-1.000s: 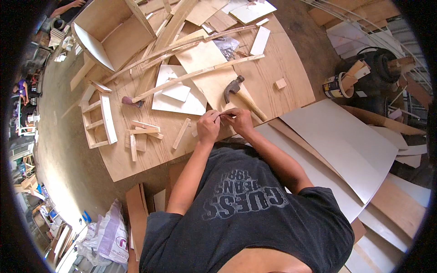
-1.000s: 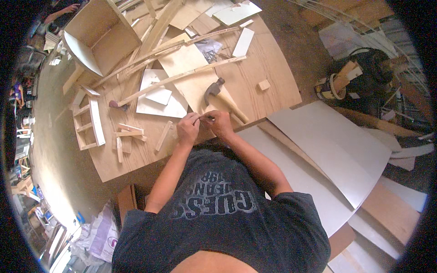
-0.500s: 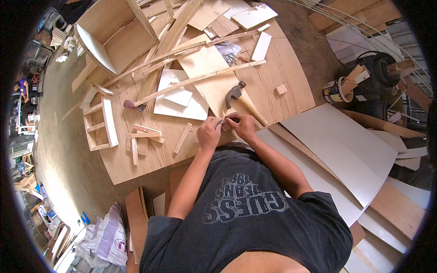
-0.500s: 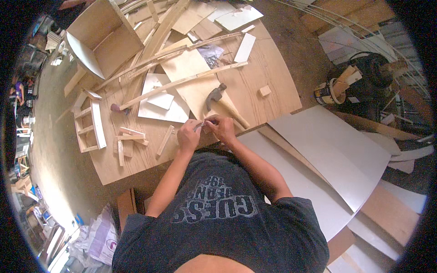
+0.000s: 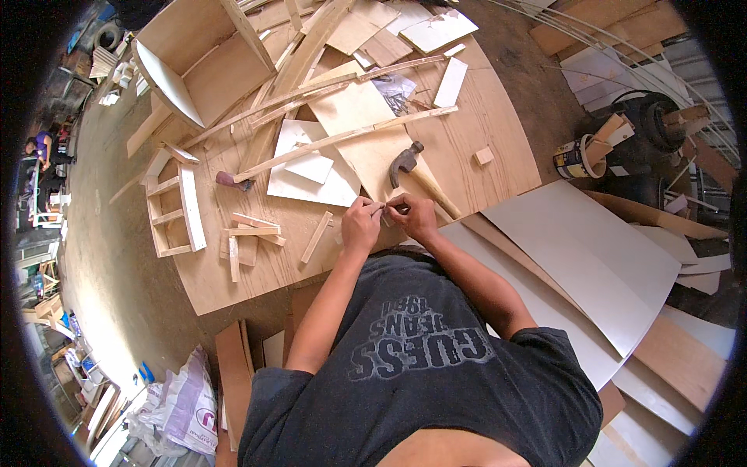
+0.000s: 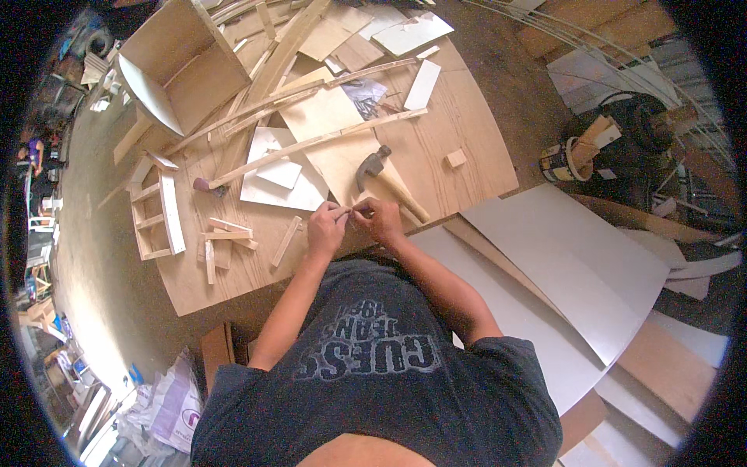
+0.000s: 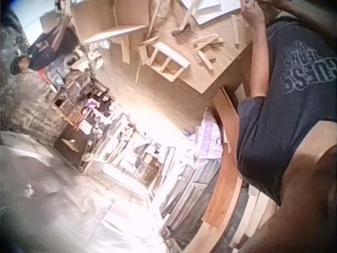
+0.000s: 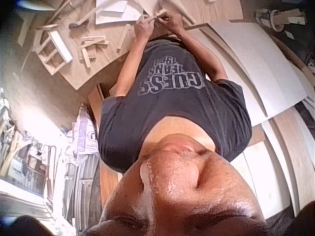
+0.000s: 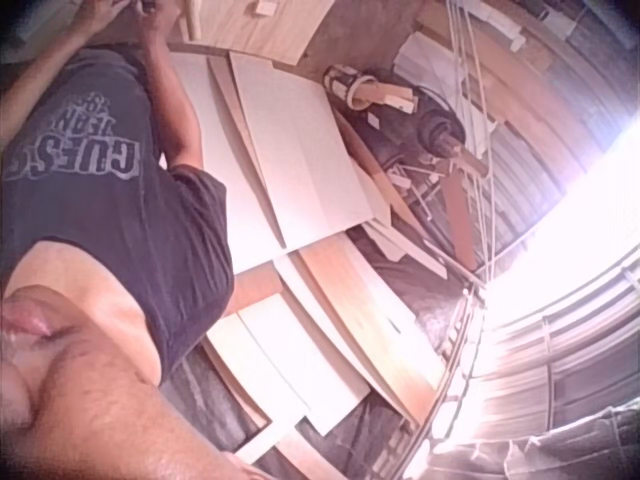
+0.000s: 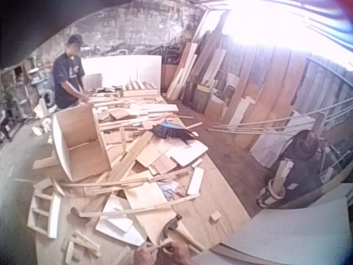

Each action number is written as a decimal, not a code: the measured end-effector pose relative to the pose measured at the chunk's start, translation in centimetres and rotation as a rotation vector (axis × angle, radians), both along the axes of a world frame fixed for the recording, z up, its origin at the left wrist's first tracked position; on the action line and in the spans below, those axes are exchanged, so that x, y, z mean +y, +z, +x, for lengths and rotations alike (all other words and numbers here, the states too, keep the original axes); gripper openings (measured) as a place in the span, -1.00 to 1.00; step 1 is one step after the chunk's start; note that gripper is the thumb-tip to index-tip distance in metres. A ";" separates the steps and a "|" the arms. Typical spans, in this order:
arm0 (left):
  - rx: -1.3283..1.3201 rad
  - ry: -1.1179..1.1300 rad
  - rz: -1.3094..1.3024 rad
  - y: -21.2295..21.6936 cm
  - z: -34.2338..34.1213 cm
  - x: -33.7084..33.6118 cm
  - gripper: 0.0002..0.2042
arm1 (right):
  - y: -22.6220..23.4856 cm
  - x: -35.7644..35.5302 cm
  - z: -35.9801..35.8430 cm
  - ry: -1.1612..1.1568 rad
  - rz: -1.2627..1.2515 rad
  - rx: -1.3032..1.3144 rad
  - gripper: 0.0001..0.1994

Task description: The person assembles pieces of a small wooden model house with a hammer.

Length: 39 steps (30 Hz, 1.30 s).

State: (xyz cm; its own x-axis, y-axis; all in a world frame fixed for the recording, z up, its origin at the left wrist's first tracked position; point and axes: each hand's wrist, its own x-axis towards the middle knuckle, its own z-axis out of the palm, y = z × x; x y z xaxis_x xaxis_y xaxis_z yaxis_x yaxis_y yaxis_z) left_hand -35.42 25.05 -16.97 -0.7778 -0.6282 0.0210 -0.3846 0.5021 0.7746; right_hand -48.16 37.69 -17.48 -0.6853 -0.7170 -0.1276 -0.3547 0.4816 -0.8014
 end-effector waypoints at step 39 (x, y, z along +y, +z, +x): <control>0.046 0.091 -0.090 0.3 0.0 1.3 -0.91 | 1.2 0.7 -0.7 0.068 -0.117 0.082 -0.81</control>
State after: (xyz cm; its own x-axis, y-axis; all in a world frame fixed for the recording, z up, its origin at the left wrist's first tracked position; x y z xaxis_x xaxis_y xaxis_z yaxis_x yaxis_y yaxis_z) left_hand -35.41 26.32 -16.70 -0.7144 -0.6902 0.1150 -0.3965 0.5349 0.7461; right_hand -48.89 38.41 -16.28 -0.6396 -0.7686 0.0139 -0.4498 0.3596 -0.8175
